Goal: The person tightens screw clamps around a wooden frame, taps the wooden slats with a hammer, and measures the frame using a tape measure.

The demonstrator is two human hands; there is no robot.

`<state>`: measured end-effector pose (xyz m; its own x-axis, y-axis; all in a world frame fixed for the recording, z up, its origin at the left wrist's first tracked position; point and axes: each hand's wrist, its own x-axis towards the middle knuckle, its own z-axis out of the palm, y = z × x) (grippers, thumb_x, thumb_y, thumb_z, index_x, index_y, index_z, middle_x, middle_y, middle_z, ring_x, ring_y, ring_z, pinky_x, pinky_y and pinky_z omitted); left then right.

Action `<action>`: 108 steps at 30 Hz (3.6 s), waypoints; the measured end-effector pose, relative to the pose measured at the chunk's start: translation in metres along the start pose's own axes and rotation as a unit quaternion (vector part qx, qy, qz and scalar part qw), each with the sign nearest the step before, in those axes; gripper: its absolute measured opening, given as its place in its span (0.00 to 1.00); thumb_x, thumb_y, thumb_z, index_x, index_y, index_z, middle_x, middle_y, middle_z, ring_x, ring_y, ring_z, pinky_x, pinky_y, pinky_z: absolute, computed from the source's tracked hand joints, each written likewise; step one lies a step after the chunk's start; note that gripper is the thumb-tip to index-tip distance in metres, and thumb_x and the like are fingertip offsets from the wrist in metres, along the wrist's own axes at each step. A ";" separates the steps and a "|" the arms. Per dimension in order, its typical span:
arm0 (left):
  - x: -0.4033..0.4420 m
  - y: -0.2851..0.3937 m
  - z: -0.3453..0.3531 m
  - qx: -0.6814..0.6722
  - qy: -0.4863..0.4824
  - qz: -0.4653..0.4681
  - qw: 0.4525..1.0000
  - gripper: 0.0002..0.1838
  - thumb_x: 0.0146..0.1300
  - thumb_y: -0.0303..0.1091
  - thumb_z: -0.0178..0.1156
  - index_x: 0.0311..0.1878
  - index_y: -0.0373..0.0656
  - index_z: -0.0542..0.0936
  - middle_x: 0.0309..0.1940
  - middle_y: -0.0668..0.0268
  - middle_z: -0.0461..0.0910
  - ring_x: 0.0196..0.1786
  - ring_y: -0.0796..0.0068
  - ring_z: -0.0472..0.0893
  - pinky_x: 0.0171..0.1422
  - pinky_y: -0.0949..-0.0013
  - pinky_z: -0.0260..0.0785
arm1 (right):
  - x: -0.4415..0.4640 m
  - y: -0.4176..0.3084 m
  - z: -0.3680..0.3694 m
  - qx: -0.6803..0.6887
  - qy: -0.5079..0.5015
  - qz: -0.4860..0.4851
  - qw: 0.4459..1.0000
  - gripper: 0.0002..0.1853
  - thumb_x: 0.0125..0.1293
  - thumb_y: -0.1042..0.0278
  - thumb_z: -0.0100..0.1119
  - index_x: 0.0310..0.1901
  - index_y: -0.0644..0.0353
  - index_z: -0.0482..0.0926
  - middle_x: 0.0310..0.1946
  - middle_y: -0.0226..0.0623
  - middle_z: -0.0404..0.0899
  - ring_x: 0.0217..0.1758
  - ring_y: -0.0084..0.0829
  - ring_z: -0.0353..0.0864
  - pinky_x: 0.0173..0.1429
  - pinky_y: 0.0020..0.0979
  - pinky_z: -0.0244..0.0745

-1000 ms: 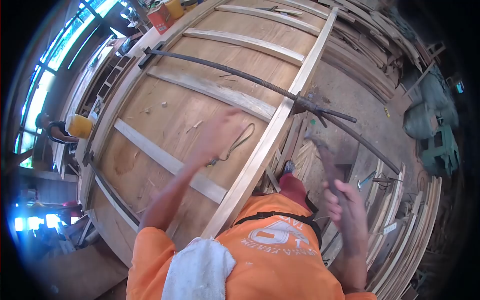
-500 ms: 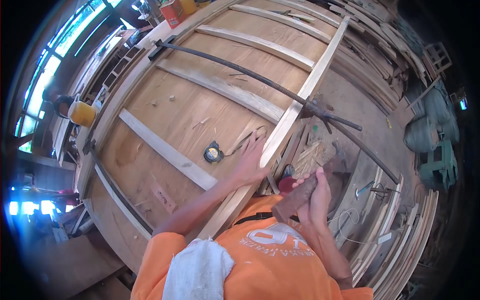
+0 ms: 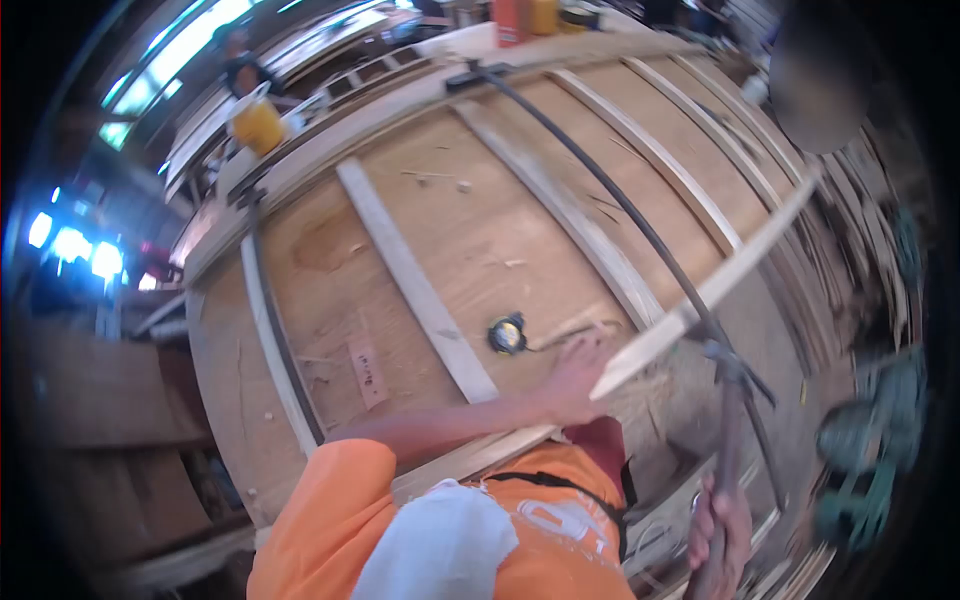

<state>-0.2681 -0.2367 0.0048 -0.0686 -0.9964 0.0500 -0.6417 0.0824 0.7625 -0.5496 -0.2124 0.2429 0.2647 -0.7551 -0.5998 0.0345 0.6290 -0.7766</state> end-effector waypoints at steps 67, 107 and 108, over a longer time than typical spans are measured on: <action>-0.071 -0.142 -0.094 0.012 0.535 -0.363 0.762 0.63 0.49 0.37 0.74 0.82 0.20 0.48 0.79 0.29 0.60 0.83 0.39 0.62 0.88 0.56 0.56 | 0.151 -0.097 0.098 -0.660 -0.546 -0.195 0.477 0.28 0.69 0.68 0.69 0.68 0.69 0.77 0.29 0.28 0.71 0.33 0.21 0.68 0.39 0.29 0.67; -0.085 -0.115 -0.055 0.106 0.513 -0.407 0.748 0.62 0.47 0.50 0.80 0.79 0.25 0.58 0.76 0.36 0.65 0.80 0.39 0.65 0.86 0.50 0.58 | 0.156 -0.035 0.012 -0.664 -0.643 -0.346 0.165 0.37 0.69 0.71 0.66 0.80 0.50 0.68 0.41 0.51 0.76 0.43 0.54 0.83 0.47 0.51 0.79; -0.084 -0.112 -0.053 0.120 0.517 -0.406 0.744 0.63 0.48 0.49 0.79 0.79 0.24 0.57 0.76 0.35 0.65 0.80 0.38 0.64 0.87 0.50 0.57 | 0.163 -0.024 0.010 -0.665 -0.637 -0.361 0.149 0.37 0.70 0.69 0.65 0.81 0.49 0.67 0.42 0.51 0.76 0.43 0.55 0.83 0.46 0.51 0.81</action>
<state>-0.1496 -0.1629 -0.0507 0.9608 -0.1926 0.1993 -0.2771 -0.6773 0.6815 -0.4979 -0.3491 0.1658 0.6515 0.6428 -0.4030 0.4996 -0.7632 -0.4097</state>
